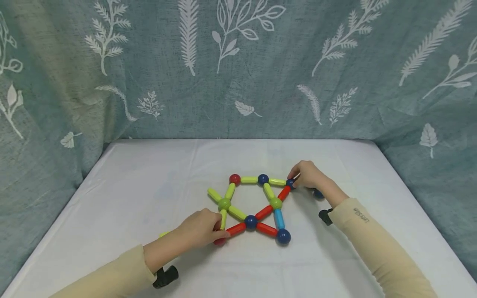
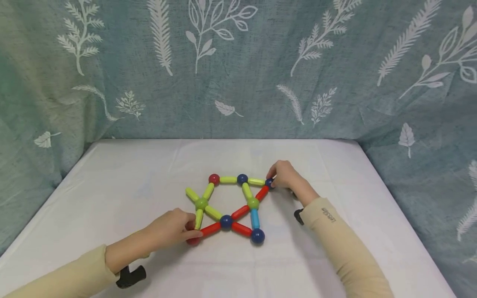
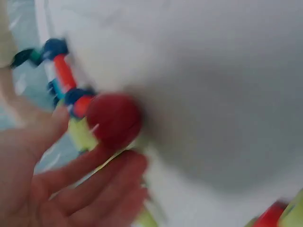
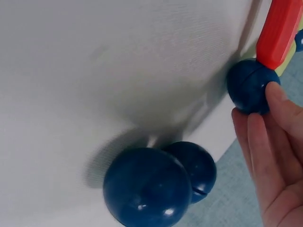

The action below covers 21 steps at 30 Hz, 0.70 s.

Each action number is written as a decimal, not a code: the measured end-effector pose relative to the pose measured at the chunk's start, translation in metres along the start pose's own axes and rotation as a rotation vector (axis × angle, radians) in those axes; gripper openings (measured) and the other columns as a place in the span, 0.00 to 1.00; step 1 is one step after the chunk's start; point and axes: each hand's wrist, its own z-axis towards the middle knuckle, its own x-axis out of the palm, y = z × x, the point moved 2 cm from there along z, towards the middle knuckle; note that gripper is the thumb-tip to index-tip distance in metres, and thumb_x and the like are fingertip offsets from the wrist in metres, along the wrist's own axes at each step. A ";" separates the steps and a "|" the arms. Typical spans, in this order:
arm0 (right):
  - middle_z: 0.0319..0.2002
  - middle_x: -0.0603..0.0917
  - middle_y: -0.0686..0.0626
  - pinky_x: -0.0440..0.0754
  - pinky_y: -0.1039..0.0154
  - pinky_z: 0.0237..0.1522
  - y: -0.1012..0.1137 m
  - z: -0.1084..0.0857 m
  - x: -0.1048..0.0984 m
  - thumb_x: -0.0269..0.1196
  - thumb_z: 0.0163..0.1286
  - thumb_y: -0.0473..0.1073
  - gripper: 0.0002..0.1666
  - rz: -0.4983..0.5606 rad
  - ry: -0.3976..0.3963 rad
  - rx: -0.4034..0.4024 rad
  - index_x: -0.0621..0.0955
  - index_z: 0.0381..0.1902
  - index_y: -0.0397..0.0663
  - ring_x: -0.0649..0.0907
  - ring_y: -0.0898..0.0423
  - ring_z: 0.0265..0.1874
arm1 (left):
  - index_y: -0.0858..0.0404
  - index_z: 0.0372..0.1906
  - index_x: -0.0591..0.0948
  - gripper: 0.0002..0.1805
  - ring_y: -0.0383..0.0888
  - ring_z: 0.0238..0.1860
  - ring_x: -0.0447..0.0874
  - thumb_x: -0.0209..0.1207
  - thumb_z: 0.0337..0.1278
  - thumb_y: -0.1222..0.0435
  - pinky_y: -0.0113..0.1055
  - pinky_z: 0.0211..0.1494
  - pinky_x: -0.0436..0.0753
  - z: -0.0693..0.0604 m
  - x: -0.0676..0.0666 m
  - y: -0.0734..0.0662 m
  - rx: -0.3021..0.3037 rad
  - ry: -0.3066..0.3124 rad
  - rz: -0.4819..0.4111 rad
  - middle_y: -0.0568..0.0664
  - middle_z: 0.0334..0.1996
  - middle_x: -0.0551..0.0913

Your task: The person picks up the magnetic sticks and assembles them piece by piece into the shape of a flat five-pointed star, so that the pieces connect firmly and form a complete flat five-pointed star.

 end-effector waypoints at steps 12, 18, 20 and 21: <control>0.39 0.84 0.41 0.78 0.57 0.43 -0.002 -0.001 -0.001 0.66 0.52 0.26 0.13 0.044 0.011 0.020 0.83 0.38 0.37 0.82 0.47 0.41 | 0.68 0.44 0.80 0.19 0.48 0.38 0.76 0.62 0.51 0.59 0.44 0.40 0.77 -0.052 -0.029 0.088 -0.154 0.024 -0.114 0.50 0.37 0.79; 0.39 0.84 0.41 0.77 0.56 0.45 -0.004 -0.001 -0.001 0.66 0.52 0.27 0.13 0.026 0.001 0.012 0.84 0.37 0.37 0.82 0.46 0.41 | 0.66 0.44 0.81 0.15 0.45 0.37 0.75 0.61 0.53 0.62 0.40 0.39 0.77 -0.068 -0.020 0.117 -0.112 -0.016 -0.183 0.46 0.36 0.78; 0.39 0.84 0.41 0.77 0.56 0.45 -0.004 -0.002 -0.001 0.66 0.52 0.27 0.13 0.018 -0.005 0.012 0.84 0.37 0.37 0.81 0.46 0.42 | 0.64 0.43 0.81 0.14 0.43 0.36 0.74 0.61 0.53 0.61 0.38 0.38 0.76 -0.071 -0.017 0.120 -0.096 -0.051 -0.185 0.45 0.35 0.77; 0.38 0.84 0.41 0.77 0.56 0.45 -0.004 -0.002 -0.001 0.66 0.51 0.27 0.13 0.013 -0.008 0.013 0.84 0.37 0.37 0.81 0.46 0.42 | 0.63 0.43 0.81 0.13 0.43 0.36 0.74 0.61 0.53 0.61 0.37 0.38 0.76 -0.071 -0.015 0.120 -0.089 -0.069 -0.181 0.44 0.34 0.77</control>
